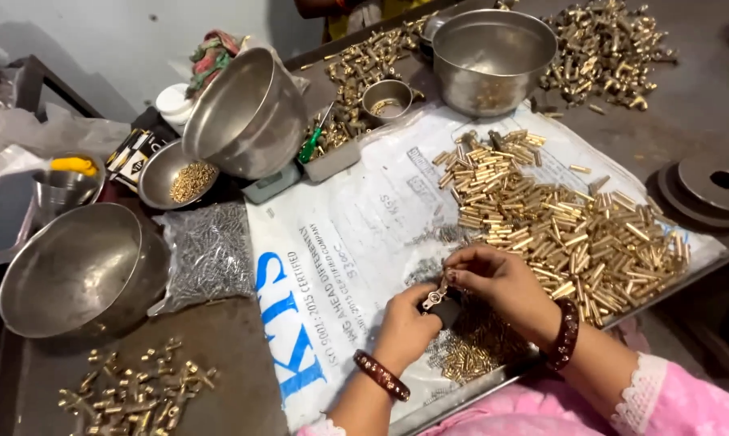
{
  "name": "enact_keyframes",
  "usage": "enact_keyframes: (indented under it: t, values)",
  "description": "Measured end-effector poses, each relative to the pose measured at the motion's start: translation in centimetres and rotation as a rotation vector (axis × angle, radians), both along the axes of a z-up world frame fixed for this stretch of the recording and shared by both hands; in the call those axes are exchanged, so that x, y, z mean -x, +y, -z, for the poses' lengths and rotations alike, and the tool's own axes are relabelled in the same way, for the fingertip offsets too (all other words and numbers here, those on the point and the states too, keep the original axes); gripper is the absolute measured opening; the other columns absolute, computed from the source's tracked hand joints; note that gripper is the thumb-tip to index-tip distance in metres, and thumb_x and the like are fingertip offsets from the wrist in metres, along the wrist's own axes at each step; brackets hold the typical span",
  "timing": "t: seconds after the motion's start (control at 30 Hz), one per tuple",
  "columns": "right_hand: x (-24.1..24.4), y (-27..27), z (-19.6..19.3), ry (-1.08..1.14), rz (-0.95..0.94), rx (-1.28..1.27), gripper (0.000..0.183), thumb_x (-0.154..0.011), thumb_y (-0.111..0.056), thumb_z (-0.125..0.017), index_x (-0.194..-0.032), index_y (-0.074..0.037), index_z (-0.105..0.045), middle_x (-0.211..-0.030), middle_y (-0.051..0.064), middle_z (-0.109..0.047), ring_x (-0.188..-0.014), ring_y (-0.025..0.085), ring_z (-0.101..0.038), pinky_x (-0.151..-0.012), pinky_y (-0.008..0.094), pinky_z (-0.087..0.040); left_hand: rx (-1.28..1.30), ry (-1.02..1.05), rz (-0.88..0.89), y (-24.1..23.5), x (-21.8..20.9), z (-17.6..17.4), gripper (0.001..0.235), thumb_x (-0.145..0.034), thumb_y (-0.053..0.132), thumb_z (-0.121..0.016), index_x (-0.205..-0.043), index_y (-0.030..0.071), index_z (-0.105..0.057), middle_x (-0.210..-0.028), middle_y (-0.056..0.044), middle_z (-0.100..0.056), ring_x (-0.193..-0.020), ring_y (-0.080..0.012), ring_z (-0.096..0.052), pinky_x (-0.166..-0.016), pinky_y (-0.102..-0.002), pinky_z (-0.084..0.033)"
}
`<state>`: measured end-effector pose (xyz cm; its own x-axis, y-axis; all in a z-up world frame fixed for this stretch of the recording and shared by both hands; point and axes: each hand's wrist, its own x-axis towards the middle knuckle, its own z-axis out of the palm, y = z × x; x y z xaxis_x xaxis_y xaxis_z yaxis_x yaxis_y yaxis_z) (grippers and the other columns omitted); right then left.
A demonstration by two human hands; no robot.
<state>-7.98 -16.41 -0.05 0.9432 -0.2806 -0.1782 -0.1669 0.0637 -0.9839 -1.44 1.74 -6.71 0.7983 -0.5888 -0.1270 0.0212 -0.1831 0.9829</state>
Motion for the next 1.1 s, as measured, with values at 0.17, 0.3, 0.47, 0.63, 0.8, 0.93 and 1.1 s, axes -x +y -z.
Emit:
enact_keyframes:
  t: [0.17, 0.3, 0.47, 0.63, 0.8, 0.93, 1.1]
  values:
    - [1.5, -0.2, 0.4, 0.049, 0.014, 0.006, 0.02, -0.088, -0.004, -0.071, -0.108, 0.001, -0.073, -0.097, 0.007, -0.077, -0.09, 0.013, -0.071, -0.084, 0.028, -0.057, 0.043, -0.035, 0.137, 0.1, 0.7, -2.4, 0.033, -0.083, 0.015, -0.077, -0.113, 0.003, -0.075, -0.08, 0.0, -0.071, -0.068, -0.0067, -0.058, -0.061, -0.026, -0.049]
    - [2.2, 0.2, 0.0, 0.029, -0.023, 0.067, 0.02, -0.087, -0.004, -0.072, -0.106, 0.0, -0.074, -0.098, 0.006, -0.078, -0.092, 0.014, -0.072, -0.086, 0.029, -0.058, -0.165, -0.004, 0.225, 0.5, 0.8, -4.4, 0.03, -0.082, 0.017, -0.075, -0.11, 0.006, -0.075, -0.069, -0.003, -0.066, -0.059, -0.0095, -0.054, -0.055, -0.028, -0.045]
    - [2.6, 0.4, -2.6, -0.099, -0.157, 0.437, 0.021, -0.086, -0.009, -0.075, -0.106, -0.005, -0.075, -0.1, 0.004, -0.08, -0.095, 0.013, -0.075, -0.089, 0.03, -0.059, 0.0, 0.158, 0.307, 0.4, 0.6, -1.3, 0.027, -0.083, 0.012, -0.071, -0.107, 0.003, -0.073, -0.072, 0.001, -0.066, -0.059, -0.0083, -0.057, -0.052, -0.025, -0.045]
    - [3.2, -0.7, -1.6, -0.311, -0.337, 0.45, 0.022, -0.087, -0.008, -0.073, -0.109, -0.004, -0.074, -0.112, 0.008, -0.077, -0.11, 0.019, -0.071, -0.099, 0.035, -0.054, 0.402, 0.816, 0.37, 0.4, 1.2, -1.6, 0.023, -0.095, 0.027, -0.065, -0.109, 0.009, -0.07, -0.073, -0.001, -0.067, -0.056, -0.007, -0.059, -0.048, -0.02, -0.044]
    - [1.2, -4.5, 0.5, -0.103, -0.042, 0.118, 0.023, -0.083, -0.005, -0.077, -0.106, -0.004, -0.072, -0.105, 0.011, -0.08, -0.1, 0.021, -0.076, -0.091, 0.039, -0.061, 0.31, 0.715, 0.273, 0.4, 1.0, -1.7, 0.027, -0.101, 0.025, -0.059, -0.098, 0.0, -0.067, -0.077, -0.006, -0.072, -0.05, -0.0104, -0.06, -0.042, -0.022, -0.039]
    - [-1.0, -5.0, 1.0, 0.058, 0.218, 0.506, 0.02, -0.091, -0.01, -0.071, -0.11, -0.01, -0.073, -0.109, 0.005, -0.078, -0.101, 0.018, -0.074, -0.091, 0.035, -0.059, 0.346, 0.703, 0.086, 1.0, 0.3, -2.6, 0.025, -0.098, 0.025, -0.052, -0.088, 0.005, -0.063, -0.07, -0.008, -0.07, -0.045, -0.0135, -0.059, -0.039, -0.025, -0.039]
    - [-2.4, -2.3, 0.5, 0.013, -0.049, 1.285, 0.019, -0.083, -0.023, -0.072, -0.101, -0.017, -0.078, -0.096, 0.005, -0.07, -0.087, 0.028, -0.069, -0.072, 0.04, -0.057, 0.246, 0.613, 0.051, 1.0, 0.5, -4.2, 0.039, -0.103, 0.032, -0.054, -0.083, 0.002, -0.071, -0.066, -0.005, -0.066, -0.051, -0.0122, -0.062, -0.043, -0.024, -0.035]
